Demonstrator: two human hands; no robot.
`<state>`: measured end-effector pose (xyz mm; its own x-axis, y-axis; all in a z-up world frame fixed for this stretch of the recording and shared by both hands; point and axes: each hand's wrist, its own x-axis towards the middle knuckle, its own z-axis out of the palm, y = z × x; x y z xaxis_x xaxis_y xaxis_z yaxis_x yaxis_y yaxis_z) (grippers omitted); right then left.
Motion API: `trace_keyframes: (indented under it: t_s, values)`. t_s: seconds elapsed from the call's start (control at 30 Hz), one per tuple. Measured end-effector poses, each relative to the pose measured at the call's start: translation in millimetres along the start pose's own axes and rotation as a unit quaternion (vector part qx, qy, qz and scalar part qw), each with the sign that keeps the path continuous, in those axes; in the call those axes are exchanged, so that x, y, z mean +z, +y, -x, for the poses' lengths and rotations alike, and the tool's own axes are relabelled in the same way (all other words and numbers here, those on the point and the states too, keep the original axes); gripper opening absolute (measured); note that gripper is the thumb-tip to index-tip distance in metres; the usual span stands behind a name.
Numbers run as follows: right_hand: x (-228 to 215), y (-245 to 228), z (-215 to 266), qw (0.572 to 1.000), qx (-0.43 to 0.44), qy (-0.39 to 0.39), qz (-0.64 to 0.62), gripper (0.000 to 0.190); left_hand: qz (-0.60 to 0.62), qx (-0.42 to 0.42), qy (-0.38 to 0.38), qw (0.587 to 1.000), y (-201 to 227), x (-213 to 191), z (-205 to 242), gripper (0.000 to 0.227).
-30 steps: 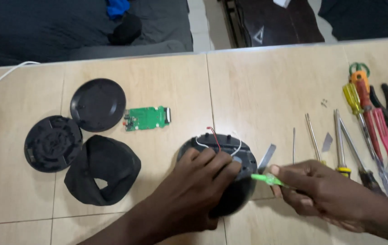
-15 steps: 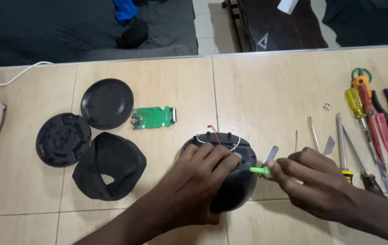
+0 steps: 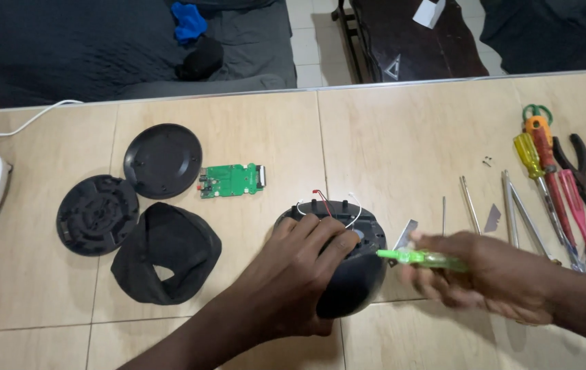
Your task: The person is using different screwdrivers to remove internal screws from a black plastic electronic device housing on a workbench.
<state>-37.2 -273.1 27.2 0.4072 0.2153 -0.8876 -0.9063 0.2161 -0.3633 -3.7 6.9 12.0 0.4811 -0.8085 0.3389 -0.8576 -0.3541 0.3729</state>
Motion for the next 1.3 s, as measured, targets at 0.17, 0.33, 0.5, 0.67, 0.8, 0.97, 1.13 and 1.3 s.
trace_keyframes:
  t_s: [0.17, 0.33, 0.5, 0.67, 0.8, 0.97, 1.13, 1.3]
  values:
    - [10.2, 6.2, 0.4, 0.993, 0.0, 0.028, 0.114, 0.058, 0.01, 0.002, -0.036, 0.999, -0.2, 5.7, 4.3, 0.105]
    - [12.2, 7.8, 3.3, 0.929, -0.148, 0.045, 0.337, 0.056, -0.018, 0.005, -0.039, 0.999, -2.2, 10.5, 6.4, 0.106]
    - [5.6, 11.6, -3.0, 0.573, -0.547, 0.066, 0.607, 0.021, 0.028, -0.027, -0.046, 0.998, -0.8, 3.0, 6.4, 0.109]
    - [1.8, 2.0, -10.9, 0.292, -0.661, 0.043, 0.69, 0.009, 0.019, -0.04, -0.032, 0.999, -0.2, -0.1, 7.7, 0.106]
    - [24.7, -5.1, -6.3, 0.159, -0.768, 0.088, 0.614, 0.024, 0.056, -0.043, -0.017, 0.997, -9.0, 9.6, 13.0, 0.115]
    - [7.0, 0.2, -2.2, 0.165, -0.766, 0.126, 0.609, 0.004, 0.066, -0.072, 0.001, 0.995, -8.7, 4.5, 21.3, 0.114]
    - [-28.1, 28.2, -2.8, 0.329, -0.734, 0.223, 0.551, 0.016, 0.094, -0.099, 0.042, 0.99, -10.2, 11.9, 41.7, 0.111]
    - [-55.1, 84.0, -57.5, 0.837, -0.341, 0.326, 0.278, 0.059, 0.152, -0.129, 0.185, 0.962, 4.4, 33.0, 50.3, 0.095]
